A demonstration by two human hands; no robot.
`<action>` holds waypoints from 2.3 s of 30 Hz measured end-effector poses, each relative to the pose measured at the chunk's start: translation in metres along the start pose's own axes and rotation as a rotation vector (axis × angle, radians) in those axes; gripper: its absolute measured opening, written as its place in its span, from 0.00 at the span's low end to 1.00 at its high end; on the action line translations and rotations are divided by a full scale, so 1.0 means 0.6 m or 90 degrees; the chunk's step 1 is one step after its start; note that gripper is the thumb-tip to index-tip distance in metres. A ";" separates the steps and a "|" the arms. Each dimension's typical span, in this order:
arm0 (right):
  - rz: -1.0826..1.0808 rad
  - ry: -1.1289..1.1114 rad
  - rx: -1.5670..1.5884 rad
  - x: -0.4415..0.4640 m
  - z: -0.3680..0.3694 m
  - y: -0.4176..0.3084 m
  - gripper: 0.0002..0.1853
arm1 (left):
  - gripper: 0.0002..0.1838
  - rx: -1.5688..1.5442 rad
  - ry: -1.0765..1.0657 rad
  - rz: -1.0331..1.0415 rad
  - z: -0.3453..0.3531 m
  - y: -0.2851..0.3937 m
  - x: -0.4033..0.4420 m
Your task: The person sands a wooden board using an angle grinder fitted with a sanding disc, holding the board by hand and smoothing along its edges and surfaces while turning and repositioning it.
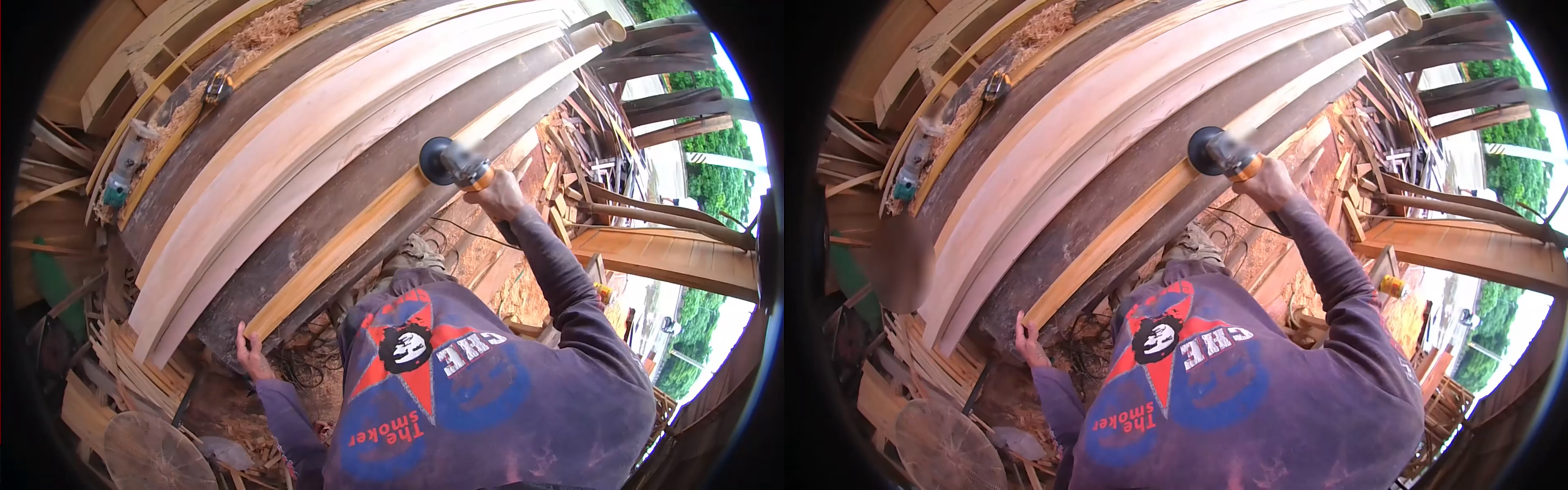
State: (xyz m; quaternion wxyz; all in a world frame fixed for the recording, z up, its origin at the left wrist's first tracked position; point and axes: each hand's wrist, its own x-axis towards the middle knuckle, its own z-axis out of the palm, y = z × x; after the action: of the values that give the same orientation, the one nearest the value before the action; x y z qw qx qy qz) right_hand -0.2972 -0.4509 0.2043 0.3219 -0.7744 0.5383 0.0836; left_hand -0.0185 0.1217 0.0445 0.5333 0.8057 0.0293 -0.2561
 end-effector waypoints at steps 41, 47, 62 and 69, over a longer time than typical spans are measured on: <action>-0.360 -0.248 -0.199 -0.350 0.427 -0.389 0.20 | 0.27 0.543 -0.134 0.355 -0.083 -0.063 0.047; -0.249 -0.169 -0.141 -0.306 0.317 -0.273 0.19 | 0.23 0.547 -0.136 0.300 -0.078 -0.063 0.044; -0.010 0.124 -0.011 -0.092 0.051 -0.013 0.21 | 0.35 0.324 -0.192 0.108 -0.060 -0.035 0.034; 0.136 0.206 0.125 0.071 -0.077 0.124 0.14 | 0.34 0.338 -0.102 0.082 -0.020 -0.007 0.012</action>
State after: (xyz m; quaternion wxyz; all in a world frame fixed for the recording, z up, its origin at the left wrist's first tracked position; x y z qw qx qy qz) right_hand -0.3563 -0.5272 0.1898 0.2947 -0.6811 0.6674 -0.0613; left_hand -0.0092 0.1324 0.0412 0.3197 0.8945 -0.1323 -0.2832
